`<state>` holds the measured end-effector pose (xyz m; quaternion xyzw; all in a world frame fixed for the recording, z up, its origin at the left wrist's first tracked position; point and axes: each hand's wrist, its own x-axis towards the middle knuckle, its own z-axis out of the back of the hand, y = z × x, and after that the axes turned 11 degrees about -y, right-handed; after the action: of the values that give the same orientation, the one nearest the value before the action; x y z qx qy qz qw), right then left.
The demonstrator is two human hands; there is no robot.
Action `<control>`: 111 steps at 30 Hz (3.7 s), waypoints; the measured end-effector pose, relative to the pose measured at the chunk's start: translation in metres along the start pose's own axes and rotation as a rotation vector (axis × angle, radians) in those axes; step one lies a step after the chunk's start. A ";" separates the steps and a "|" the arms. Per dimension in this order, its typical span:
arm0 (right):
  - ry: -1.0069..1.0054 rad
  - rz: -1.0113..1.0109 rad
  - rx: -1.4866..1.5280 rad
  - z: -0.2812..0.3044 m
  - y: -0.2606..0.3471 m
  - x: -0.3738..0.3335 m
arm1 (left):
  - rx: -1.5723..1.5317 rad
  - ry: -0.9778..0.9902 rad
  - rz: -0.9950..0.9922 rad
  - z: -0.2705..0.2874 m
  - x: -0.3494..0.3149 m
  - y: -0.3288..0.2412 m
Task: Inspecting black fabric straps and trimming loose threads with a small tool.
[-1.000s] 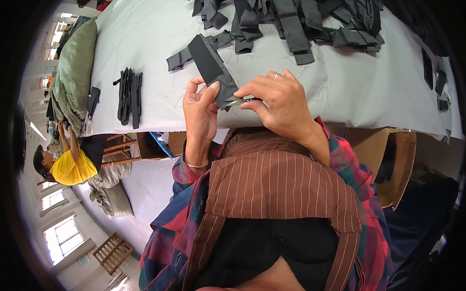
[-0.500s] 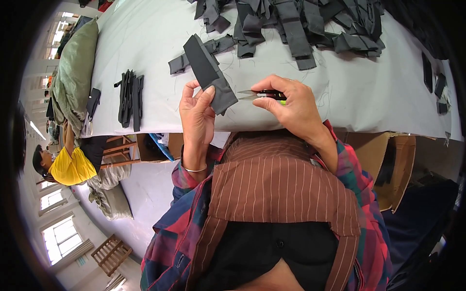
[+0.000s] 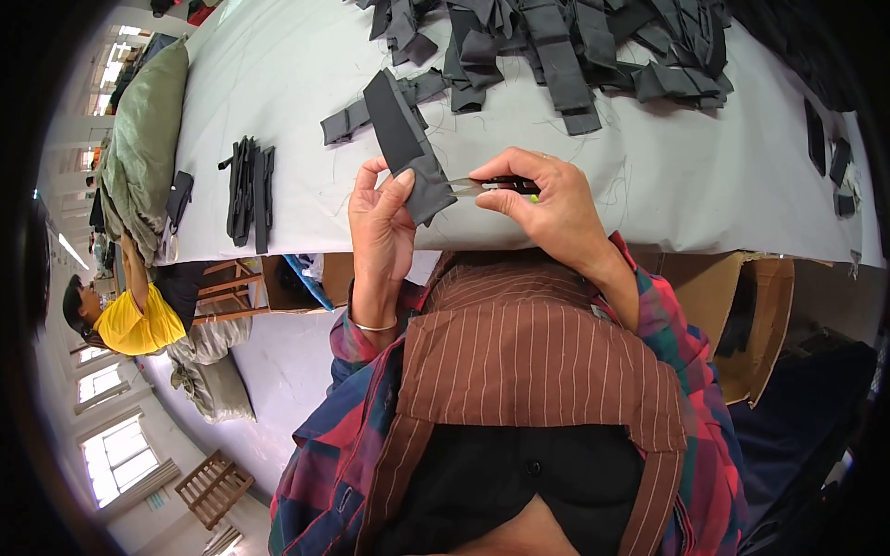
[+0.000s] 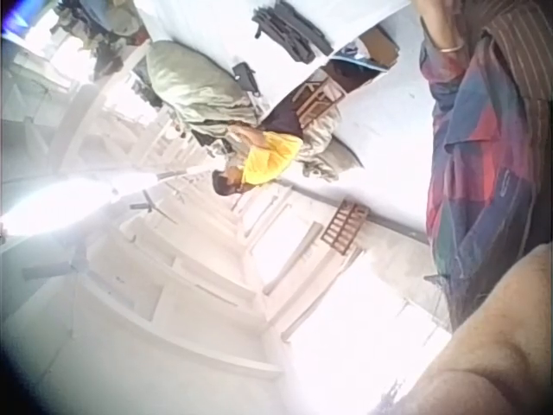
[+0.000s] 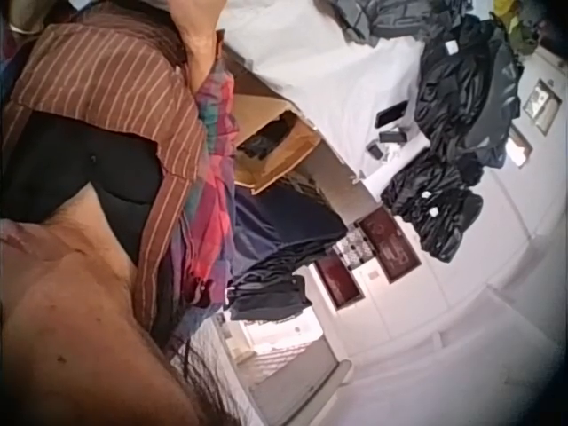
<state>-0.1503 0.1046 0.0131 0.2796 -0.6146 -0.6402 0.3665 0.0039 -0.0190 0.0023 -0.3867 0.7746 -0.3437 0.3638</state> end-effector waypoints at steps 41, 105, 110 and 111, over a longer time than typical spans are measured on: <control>-0.009 -0.016 0.370 -0.011 0.041 0.019 | 0.321 0.479 -0.229 -0.032 -0.016 -0.046; -0.280 0.694 -0.546 0.006 0.007 0.037 | -0.011 0.235 0.195 -0.032 -0.006 0.005; -0.324 0.779 -0.669 0.005 0.008 0.038 | -0.007 0.225 0.191 -0.033 -0.006 0.006; -0.323 0.779 -0.669 0.005 0.009 0.037 | -0.013 0.221 0.186 -0.033 -0.006 0.007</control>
<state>-0.1744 0.0773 0.0262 -0.2034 -0.4836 -0.6526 0.5467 -0.0232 -0.0021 0.0154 -0.2754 0.8446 -0.3439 0.3043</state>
